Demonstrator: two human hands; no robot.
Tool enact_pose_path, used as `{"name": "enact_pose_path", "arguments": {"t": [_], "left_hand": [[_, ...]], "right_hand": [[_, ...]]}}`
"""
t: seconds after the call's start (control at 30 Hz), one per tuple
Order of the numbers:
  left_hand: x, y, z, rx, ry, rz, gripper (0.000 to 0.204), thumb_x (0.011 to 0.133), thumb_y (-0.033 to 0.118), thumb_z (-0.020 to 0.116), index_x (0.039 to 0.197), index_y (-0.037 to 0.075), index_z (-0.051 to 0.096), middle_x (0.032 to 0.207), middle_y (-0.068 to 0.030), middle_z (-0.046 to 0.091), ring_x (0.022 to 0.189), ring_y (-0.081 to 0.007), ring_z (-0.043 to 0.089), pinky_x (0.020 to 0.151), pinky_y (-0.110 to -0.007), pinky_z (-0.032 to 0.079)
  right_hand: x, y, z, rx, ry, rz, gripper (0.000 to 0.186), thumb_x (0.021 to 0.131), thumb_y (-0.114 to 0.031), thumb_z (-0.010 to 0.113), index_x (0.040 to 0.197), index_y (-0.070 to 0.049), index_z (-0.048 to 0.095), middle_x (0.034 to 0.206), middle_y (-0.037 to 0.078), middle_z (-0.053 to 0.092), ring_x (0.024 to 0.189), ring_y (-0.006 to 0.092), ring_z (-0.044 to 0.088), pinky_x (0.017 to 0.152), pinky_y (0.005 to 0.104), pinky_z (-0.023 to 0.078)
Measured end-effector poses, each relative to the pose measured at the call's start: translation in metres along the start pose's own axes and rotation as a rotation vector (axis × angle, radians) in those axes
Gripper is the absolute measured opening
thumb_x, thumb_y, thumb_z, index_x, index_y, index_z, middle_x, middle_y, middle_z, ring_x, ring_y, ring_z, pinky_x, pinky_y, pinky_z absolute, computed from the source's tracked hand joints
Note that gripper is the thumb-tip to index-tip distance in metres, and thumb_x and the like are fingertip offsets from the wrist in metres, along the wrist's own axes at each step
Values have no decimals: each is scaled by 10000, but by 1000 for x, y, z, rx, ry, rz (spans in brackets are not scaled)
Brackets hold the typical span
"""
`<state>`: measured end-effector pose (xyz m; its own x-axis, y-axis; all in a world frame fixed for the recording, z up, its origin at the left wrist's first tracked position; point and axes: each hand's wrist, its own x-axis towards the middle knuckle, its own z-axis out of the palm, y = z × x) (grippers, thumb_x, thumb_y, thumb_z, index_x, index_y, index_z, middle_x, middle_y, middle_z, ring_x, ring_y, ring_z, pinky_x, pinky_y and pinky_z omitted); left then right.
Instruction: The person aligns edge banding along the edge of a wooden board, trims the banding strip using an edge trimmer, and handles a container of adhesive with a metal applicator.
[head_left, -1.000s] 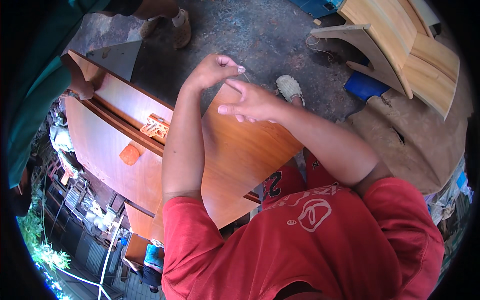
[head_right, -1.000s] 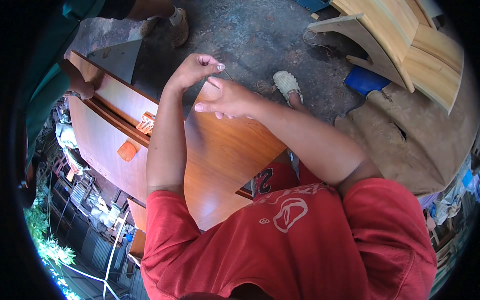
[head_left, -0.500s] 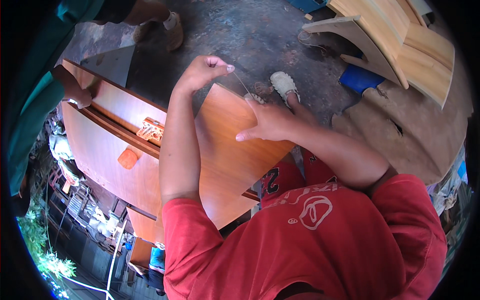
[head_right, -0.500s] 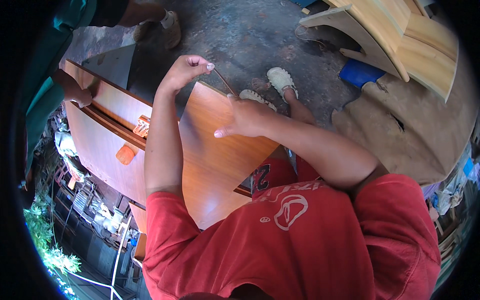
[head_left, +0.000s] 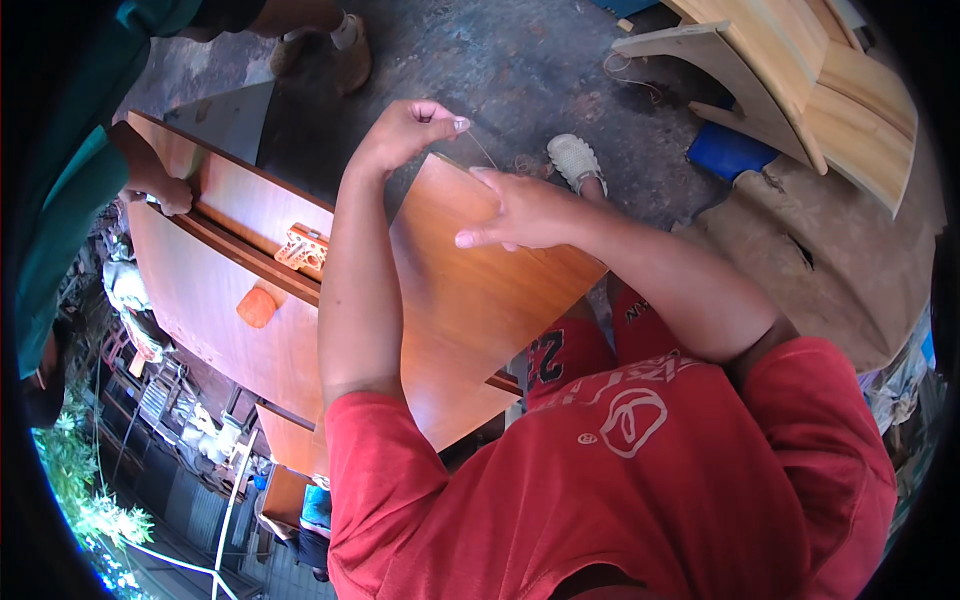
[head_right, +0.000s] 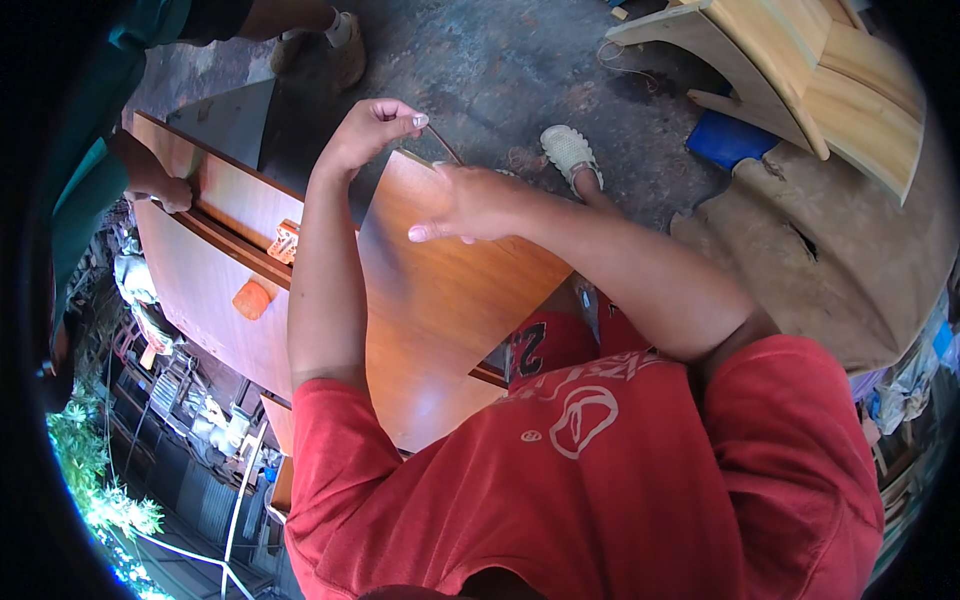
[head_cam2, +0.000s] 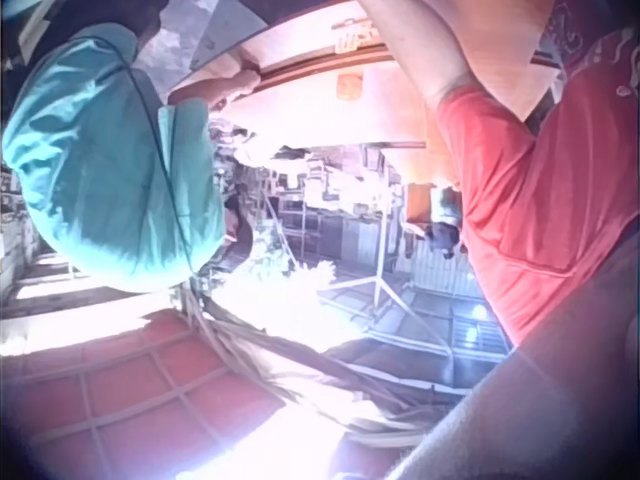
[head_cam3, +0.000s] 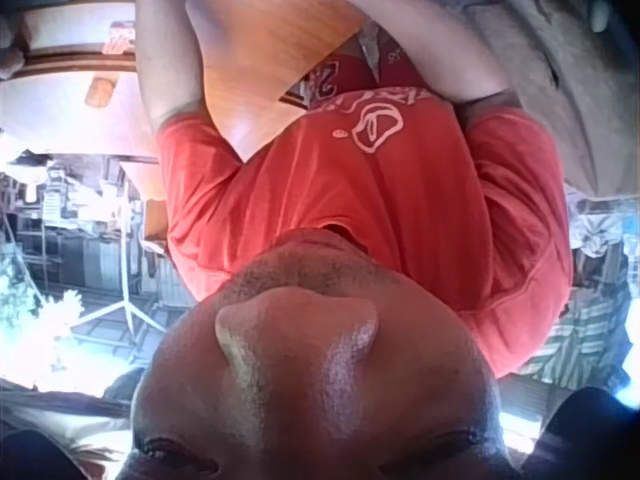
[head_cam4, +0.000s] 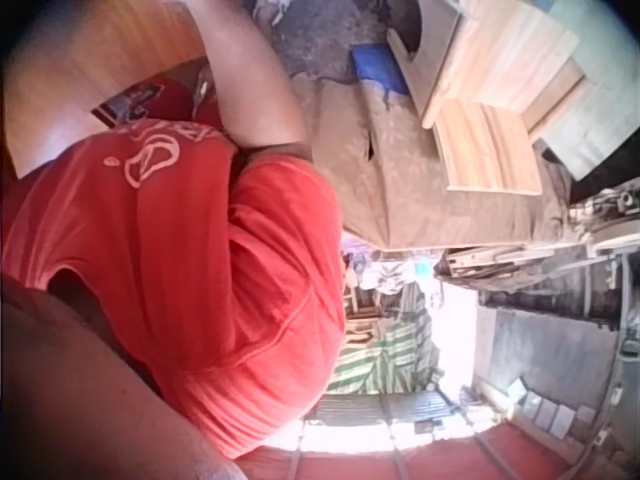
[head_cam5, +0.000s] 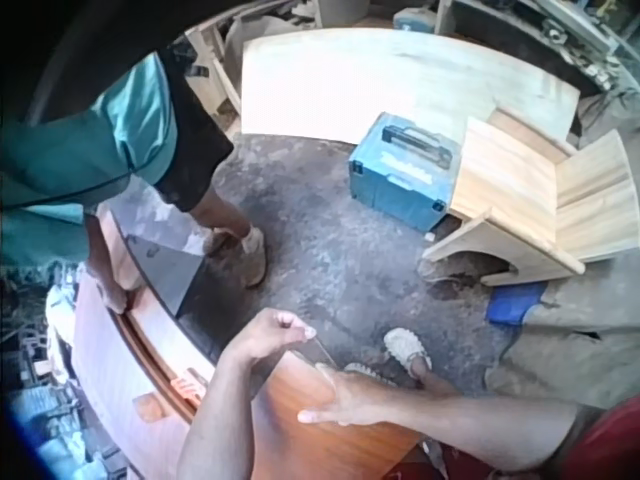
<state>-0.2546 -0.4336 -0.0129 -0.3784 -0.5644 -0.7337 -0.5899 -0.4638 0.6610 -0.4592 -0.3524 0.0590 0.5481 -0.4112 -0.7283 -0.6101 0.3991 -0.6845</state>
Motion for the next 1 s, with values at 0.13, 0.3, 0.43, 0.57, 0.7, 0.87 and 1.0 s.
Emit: {"name": "enact_pose_path", "arguments": {"t": [0.13, 0.3, 0.43, 0.57, 0.7, 0.87, 1.0], "left_hand": [[-3, -1, 0, -11, 9, -15, 222, 839, 241, 732, 893, 28, 705, 807, -5, 672, 783, -76, 585, 751, -241, 453], [0, -4, 2, -8, 37, 16, 239, 832, 266, 738, 876, 34, 708, 797, 1, 670, 782, -72, 585, 760, -243, 449], [-1, -6, 3, -27, 39, 21, 249, 829, 280, 739, 869, 36, 709, 792, 4, 669, 782, -72, 586, 754, -239, 444], [0, -8, 5, -27, 48, 39, 242, 831, 282, 734, 870, 45, 711, 788, 8, 667, 775, -67, 583, 743, -235, 440], [-2, 0, 8, -3, 68, 53, 249, 823, 302, 741, 870, 59, 713, 777, 13, 661, 749, -60, 569, 713, -230, 432], [-4, -3, 7, 15, 74, 20, 273, 817, 336, 741, 861, 68, 712, 762, 28, 650, 702, -49, 527, 655, -225, 407], [-6, -6, 7, 33, 102, 62, 275, 819, 344, 737, 842, 71, 710, 750, 41, 645, 671, -44, 505, 625, -221, 399]], "right_hand": [[-21, 8, -2, -52, -127, 77, 1046, 730, -580, 723, 1455, 13, 257, 928, 183, 673, 817, 248, 669, 845, 390, 470], [-41, 9, 6, -450, -39, 89, 1027, 729, -703, 615, 1453, -50, 292, 1120, 222, 643, 1208, 329, 531, 1109, 464, 173], [-49, 12, 11, -451, 39, 57, 983, 719, -673, 657, 1429, -74, 337, 1060, 205, 657, 1130, 347, 564, 1062, 464, 283], [-62, 13, -5, -269, 82, 82, 922, 703, -611, 717, 1357, -50, 390, 1039, 213, 638, 1049, 342, 595, 937, 489, 402], [-53, 12, -15, -322, 2, 63, 934, 713, -631, 692, 1394, -92, 351, 1128, 158, 646, 1122, 331, 585, 972, 561, 325], [-46, 17, -2, -428, -68, 66, 979, 709, -627, 695, 1446, -118, 300, 1090, 101, 665, 1097, 312, 597, 978, 559, 307], [-48, 22, 3, -302, -42, 56, 1020, 702, -626, 704, 1463, -102, 272, 1028, 100, 676, 1030, 276, 625, 948, 553, 304]]}}
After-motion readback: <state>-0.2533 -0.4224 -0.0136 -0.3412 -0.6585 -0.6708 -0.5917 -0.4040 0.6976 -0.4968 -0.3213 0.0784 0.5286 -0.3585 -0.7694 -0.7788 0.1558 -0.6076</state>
